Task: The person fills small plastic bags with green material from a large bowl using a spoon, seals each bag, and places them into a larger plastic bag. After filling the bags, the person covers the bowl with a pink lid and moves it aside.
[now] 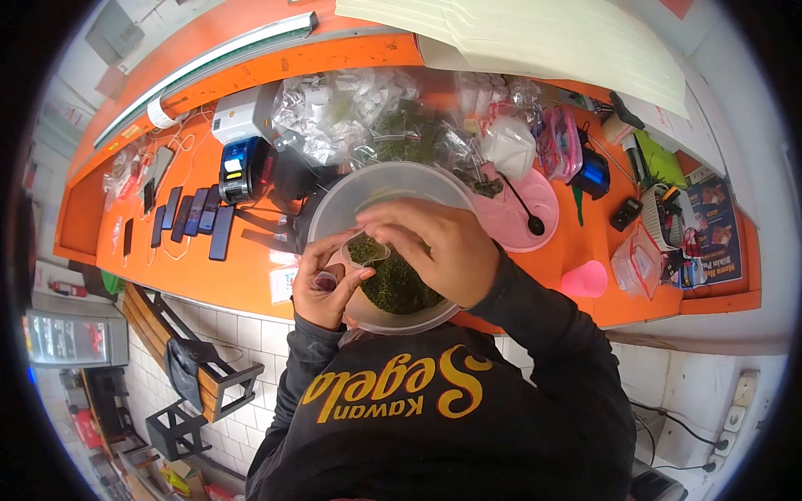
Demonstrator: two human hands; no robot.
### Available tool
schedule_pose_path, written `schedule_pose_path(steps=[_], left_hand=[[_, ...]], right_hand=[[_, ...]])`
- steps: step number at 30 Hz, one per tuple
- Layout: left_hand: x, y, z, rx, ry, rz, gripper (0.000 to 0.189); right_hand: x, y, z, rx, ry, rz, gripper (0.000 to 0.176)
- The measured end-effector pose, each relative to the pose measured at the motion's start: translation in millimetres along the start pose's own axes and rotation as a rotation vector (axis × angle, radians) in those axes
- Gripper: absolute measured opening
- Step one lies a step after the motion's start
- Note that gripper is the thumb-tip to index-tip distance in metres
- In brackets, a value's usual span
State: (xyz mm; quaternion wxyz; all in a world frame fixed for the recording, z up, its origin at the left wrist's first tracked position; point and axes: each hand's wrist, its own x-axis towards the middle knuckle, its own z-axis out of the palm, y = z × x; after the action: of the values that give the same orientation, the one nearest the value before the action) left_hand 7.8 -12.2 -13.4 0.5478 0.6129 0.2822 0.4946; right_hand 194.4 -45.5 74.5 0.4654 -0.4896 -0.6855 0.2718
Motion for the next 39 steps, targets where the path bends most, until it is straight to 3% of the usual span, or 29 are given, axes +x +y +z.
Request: schedule_pose_path(steps=[3, 7, 9, 10, 12, 17, 19, 22, 23, 26, 28, 30, 33, 39], left_hand=[[-1, 11, -1, -0.078, -0.004, -0.072, 0.048], [1, 11, -6, -0.123, 0.035, -0.05, 0.037], [3, 5, -17, 0.066, 0.033, 0.068, 0.021], [2, 7, -17, 0.066, 0.033, 0.065, 0.021], [2, 11, -16, 0.06, 0.143, -0.042, 0.023], [3, 19, -17, -0.05, 0.145, -0.168, 0.023], [5, 17, -19, 0.082, 0.206, 0.033, 0.013], [1, 15, -27, 0.221, 0.254, 0.091, 0.009], [3, 16, -28, 0.347, 0.227, 0.174, 0.008], [-6, 20, -27, 0.344, 0.197, 0.08, 0.006], [-6, 18, -25, 0.341, 0.132, 0.133, 0.008], [-8, 23, -16, 0.245, 0.059, 0.056, 0.01], [-7, 25, -15, 0.317, 0.006, 0.07, 0.013], [-8, 32, -8, 0.375, -0.015, 0.055, 0.009]], right_hand=[[10, 1, -2, -0.171, 0.042, -0.156, 0.015], [12, 8, 0, -0.192, -0.075, -0.172, 0.012], [11, 6, -1, -0.112, -0.105, 0.041, 0.008], [9, 6, 1, -0.11, -0.105, 0.043, 0.008], [8, 8, 6, 0.229, -0.1, 0.227, 0.007], [7, 11, 2, 0.121, -0.202, 0.178, 0.011], [5, 16, 1, 0.097, -0.229, 0.173, 0.013], [3, 15, 1, 0.055, -0.22, 0.166, 0.012], [2, 14, 2, 0.052, -0.201, 0.149, 0.01], [1, 15, 11, 0.029, -0.135, 0.067, 0.01], [-1, 14, 14, 0.01, -0.087, 0.004, 0.011], [-5, 11, 11, 0.075, -0.223, 0.142, 0.012], [-10, 12, 11, 0.041, -0.225, 0.158, 0.013], [-12, 7, 15, -0.018, -0.193, 0.018, 0.009]])
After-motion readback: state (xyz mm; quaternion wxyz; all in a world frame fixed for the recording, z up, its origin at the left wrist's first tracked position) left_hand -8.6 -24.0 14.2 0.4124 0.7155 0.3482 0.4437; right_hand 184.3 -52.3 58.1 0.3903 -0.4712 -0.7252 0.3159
